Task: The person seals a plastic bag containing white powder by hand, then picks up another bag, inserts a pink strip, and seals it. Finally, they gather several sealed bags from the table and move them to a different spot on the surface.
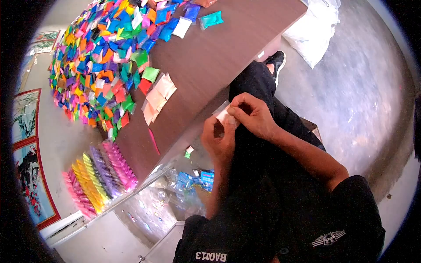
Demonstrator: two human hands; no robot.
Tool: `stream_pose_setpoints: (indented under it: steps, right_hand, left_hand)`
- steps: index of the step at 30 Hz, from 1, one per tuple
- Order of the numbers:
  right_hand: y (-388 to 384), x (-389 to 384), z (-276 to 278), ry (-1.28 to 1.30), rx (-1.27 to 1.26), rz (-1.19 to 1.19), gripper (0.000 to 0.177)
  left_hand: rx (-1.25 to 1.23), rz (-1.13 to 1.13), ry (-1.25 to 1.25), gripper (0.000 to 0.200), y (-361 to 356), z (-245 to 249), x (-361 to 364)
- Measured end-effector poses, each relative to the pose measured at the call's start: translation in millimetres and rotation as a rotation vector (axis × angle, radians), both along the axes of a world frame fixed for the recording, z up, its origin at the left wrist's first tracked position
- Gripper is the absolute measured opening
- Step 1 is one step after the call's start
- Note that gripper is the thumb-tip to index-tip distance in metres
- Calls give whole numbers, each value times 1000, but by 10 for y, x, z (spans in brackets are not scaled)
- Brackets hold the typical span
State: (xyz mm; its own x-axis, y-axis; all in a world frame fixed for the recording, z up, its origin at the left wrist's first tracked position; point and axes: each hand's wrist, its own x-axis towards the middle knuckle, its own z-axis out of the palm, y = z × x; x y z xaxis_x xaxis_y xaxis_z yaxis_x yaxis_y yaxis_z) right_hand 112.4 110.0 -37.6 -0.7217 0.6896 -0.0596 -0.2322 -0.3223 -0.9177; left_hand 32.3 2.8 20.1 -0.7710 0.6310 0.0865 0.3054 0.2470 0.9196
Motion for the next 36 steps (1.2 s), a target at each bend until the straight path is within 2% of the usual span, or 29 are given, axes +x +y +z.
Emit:
stream_pose_setpoints:
  steps: [2, 3, 5, 6, 8, 9, 11, 15, 17, 21, 23, 27, 29, 30, 32, 36]
  right_hand:
    - [29, 7, 30, -74, 113, 15, 21]
    - [43, 33, 98, -74, 115, 13, 21]
    - [59, 106, 255, -102, -9, 126, 23]
    - [54, 104, 237, -103, -7, 126, 23]
    - [58, 78, 171, -24, 288, 13, 25]
    - [54, 81, 159, -23, 292, 11, 25]
    - [64, 94, 139, -36, 201, 89, 26]
    - [62, 91, 105, -32, 132, 101, 26]
    - [67, 86, 151, -53, 42, 97, 25]
    - [69, 73, 109, -43, 58, 114, 23]
    - [59, 58, 61, -65, 60, 125, 21]
    - [78, 55, 47, -71, 52, 103, 22]
    - [72, 49, 27, -44, -51, 67, 22]
    - [82, 43, 26, -46, -52, 67, 22]
    - [88, 22, 35, 1, -154, 32, 22]
    - [64, -3, 43, -9, -110, 30, 23]
  left_hand:
    - [-86, -17, 226, 20, 3, 16, -31]
    - [-84, -18, 226, 20, 10, -9, -58]
    - [50, -109, 407, 25, 11, -82, -109]
    - [52, -108, 406, 25, 6, -77, -112]
    - [-10, -133, 400, 28, -1, -61, -113]
    - [-6, -133, 401, 28, -5, -72, -98]
    - [74, 16, 64, 27, 13, -122, -65]
    - [86, 52, -105, 25, 10, -151, -94]
    - [17, 17, -306, 22, -31, -110, -116]
    - [11, -4, -311, 19, -79, -114, -154]
    - [-27, -32, -225, 18, -71, -76, -156]
    - [-103, 2, -261, 20, -37, -107, -121]
    - [52, -9, -286, 22, 25, -122, -69]
    - [51, -9, -288, 22, 27, -129, -59]
    - [-33, -85, -287, 23, 12, -131, -47]
    - [-86, -85, -309, 21, -39, -120, -68]
